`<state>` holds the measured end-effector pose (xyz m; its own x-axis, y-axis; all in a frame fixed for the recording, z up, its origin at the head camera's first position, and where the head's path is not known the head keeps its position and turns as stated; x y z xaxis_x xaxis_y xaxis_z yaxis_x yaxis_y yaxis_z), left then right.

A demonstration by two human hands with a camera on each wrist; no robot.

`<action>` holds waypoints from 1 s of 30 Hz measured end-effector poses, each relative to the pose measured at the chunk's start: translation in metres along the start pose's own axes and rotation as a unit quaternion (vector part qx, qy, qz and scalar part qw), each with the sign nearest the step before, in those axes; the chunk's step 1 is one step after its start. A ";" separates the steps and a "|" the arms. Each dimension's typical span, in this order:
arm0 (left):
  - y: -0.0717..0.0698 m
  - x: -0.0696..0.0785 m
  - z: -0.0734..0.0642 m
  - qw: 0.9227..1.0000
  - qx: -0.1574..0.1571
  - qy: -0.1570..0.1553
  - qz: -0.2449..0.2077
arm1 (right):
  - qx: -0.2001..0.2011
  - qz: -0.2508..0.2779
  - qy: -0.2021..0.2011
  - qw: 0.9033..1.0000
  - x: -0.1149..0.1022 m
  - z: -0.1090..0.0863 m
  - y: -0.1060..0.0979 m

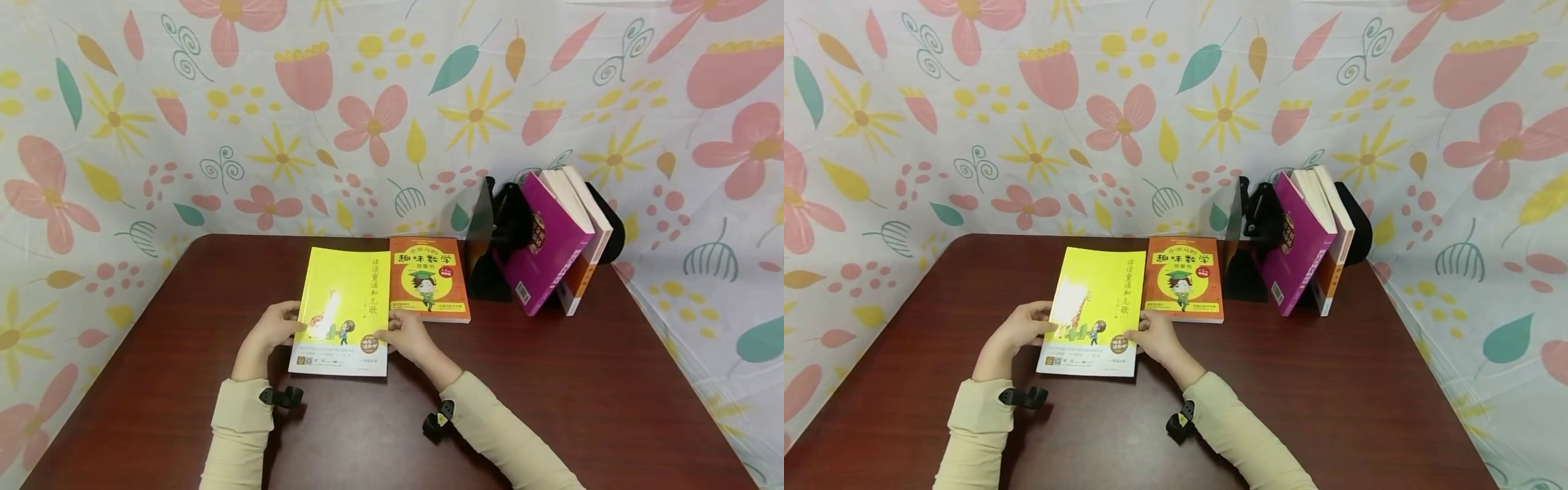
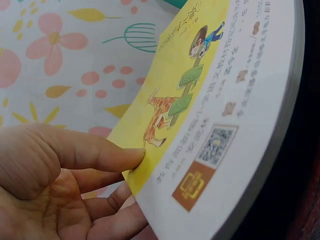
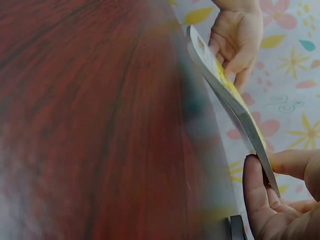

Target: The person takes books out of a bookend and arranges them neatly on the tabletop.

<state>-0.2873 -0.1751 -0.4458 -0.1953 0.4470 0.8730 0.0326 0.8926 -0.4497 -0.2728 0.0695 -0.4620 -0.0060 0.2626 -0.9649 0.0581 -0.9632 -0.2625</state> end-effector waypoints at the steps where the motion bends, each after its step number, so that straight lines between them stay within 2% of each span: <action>1: 0.000 0.000 0.001 1.000 0.002 -0.001 0.002 | -0.004 -0.003 0.001 1.000 0.000 0.000 0.001; 10: 0.004 -0.008 0.003 1.000 0.001 -0.009 0.020 | -0.028 -0.044 0.017 0.998 0.004 0.000 0.006; 15: 0.007 -0.011 0.003 1.000 -0.007 -0.013 0.027 | -0.023 -0.068 0.022 0.997 0.005 -0.003 0.003; 21: 0.009 -0.009 0.004 0.999 -0.009 -0.010 0.042 | -0.026 -0.066 0.020 0.997 0.003 -0.003 0.003; 30: 0.005 -0.014 0.005 0.998 0.006 -0.016 0.054 | -0.018 -0.091 0.040 0.995 0.005 -0.006 0.003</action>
<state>-0.2889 -0.1767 -0.4613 -0.2228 0.5385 0.8127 0.0432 0.8383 -0.5436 -0.2669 0.0681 -0.4674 0.0589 0.4374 -0.8973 0.0999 -0.8970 -0.4307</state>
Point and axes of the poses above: each hand's wrist, its own z-axis towards the middle knuckle, its own y-axis out of the palm, x = y × z, the point moved 5 cm from there along z, towards the middle knuckle, and after that the axes turned 10 degrees about x, right-handed, at the moved point
